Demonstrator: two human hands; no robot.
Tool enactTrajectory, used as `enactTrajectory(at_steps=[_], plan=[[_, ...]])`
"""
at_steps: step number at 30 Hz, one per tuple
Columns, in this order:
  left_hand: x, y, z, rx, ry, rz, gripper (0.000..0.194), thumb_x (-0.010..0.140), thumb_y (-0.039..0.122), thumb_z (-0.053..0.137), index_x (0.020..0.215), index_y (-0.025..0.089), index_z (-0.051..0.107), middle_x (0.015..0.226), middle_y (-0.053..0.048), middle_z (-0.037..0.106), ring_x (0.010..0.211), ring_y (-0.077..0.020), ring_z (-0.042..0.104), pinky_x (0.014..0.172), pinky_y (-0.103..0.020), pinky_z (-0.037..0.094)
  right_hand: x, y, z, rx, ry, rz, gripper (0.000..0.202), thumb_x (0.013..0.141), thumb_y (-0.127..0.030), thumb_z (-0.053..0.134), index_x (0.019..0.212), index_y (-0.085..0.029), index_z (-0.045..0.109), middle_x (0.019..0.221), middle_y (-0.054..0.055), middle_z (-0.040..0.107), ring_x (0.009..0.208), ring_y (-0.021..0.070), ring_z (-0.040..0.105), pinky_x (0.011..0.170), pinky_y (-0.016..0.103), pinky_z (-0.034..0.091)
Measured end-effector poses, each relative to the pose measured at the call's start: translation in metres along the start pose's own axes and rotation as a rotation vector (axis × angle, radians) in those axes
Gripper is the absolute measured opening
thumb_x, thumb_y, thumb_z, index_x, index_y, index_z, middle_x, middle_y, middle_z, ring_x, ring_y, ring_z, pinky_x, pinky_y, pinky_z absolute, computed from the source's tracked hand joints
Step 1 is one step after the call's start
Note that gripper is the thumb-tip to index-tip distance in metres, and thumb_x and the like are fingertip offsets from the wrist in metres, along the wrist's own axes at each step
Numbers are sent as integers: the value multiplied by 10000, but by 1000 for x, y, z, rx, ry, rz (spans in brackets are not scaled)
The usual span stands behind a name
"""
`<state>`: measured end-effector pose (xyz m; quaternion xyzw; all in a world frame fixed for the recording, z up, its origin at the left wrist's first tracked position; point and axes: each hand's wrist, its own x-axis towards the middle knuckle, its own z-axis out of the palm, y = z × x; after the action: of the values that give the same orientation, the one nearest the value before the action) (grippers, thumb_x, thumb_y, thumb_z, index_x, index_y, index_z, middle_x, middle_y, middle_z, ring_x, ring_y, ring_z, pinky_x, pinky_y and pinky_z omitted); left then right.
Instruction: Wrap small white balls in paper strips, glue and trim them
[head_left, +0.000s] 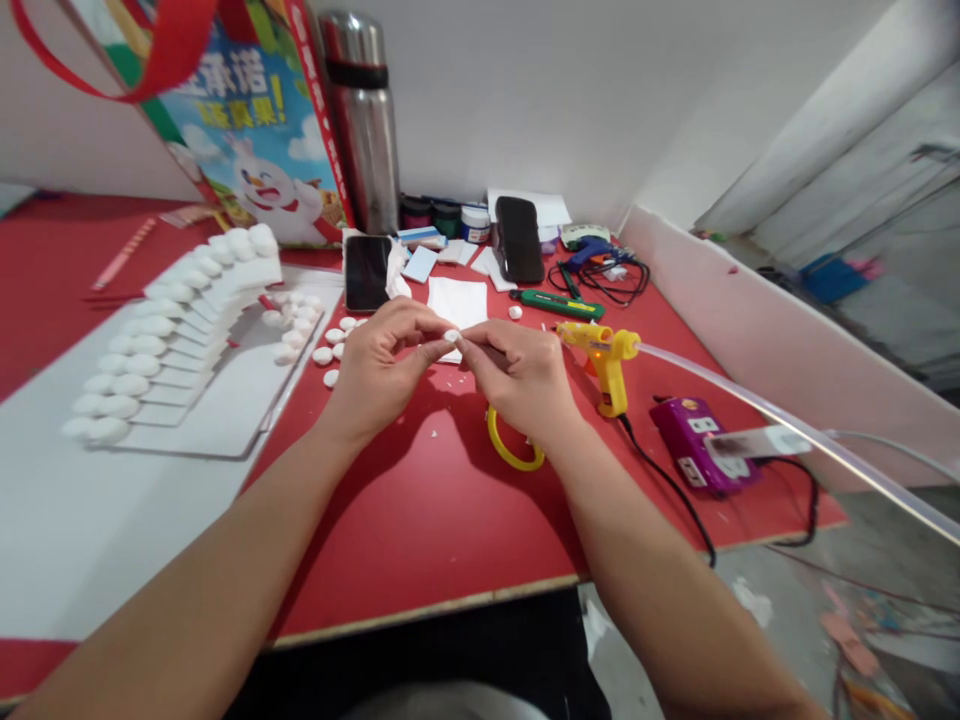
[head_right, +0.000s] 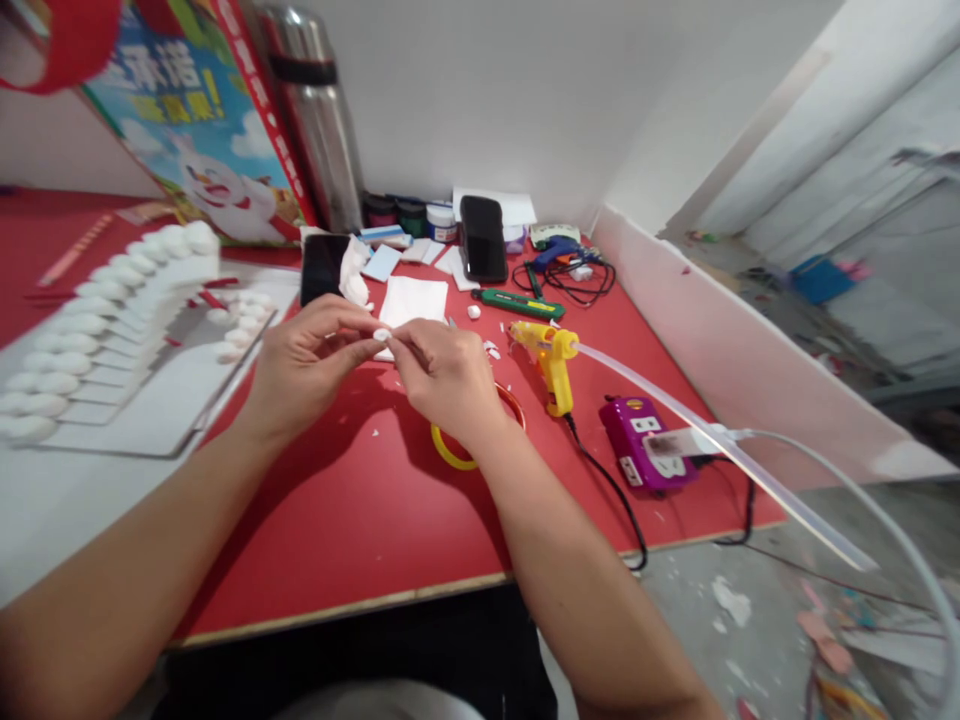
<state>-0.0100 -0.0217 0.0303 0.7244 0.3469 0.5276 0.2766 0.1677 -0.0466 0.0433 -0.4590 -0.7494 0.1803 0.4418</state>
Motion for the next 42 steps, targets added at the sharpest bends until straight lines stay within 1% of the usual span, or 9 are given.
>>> enactTrajectory(at_steps=[2,5,10,13,19,25,33,37,42], plan=[[0,0,1,-33,-4,-32,131,884,300,711,915,177,744,998,-72,684,957,-197,647,817,-305,545,1,1,-1,59,-40,78,273,971,-388,596,849,-173,714,678,21,669,602,131,556,608,268,407],[0,0,2,-120,-27,-169,185,881,342,709,954,172,718,952,-51,702,901,-188,667,810,-303,561,3,2,-1,99,-50,181,278,946,-411,629,849,-167,719,658,17,668,585,130,565,579,253,405],[-2,0,6,-208,-16,-334,228,842,366,749,949,169,705,904,-36,729,860,-187,692,785,-289,564,3,1,2,-5,22,173,243,914,-373,659,796,-167,715,664,18,673,583,125,543,565,253,375],[-3,0,9,-174,33,-316,188,837,328,751,924,166,716,898,-37,738,842,-176,686,789,-282,552,1,-2,3,-75,41,103,218,928,-336,636,810,-168,710,656,15,662,579,124,536,571,261,366],[-4,2,12,-62,130,-246,125,816,290,765,847,171,741,836,-25,739,793,-169,676,751,-281,538,0,-3,-1,-20,-45,6,203,973,-258,580,851,-170,715,722,42,716,662,152,642,644,267,442],[-8,7,12,138,182,-101,80,837,257,754,808,184,765,810,-22,756,779,-172,682,739,-288,521,2,-1,-2,45,-82,53,205,971,-277,586,856,-170,717,708,40,716,625,149,641,625,267,462],[-10,8,17,270,164,49,81,880,179,692,879,171,773,848,-43,770,792,-170,689,757,-282,523,2,2,2,157,-45,187,215,943,-319,630,806,-171,703,633,22,681,582,147,626,589,259,460],[-9,10,17,217,96,36,143,912,181,648,953,178,785,890,-50,783,817,-170,702,777,-278,539,3,3,-1,129,-37,194,211,951,-292,609,809,-174,711,652,26,687,596,147,626,586,253,455],[-5,10,11,63,35,-92,165,910,228,659,993,188,796,924,-49,788,787,-170,709,756,-278,554,3,1,-4,28,-57,133,201,956,-285,599,846,-175,726,672,28,694,607,143,612,595,253,441]])
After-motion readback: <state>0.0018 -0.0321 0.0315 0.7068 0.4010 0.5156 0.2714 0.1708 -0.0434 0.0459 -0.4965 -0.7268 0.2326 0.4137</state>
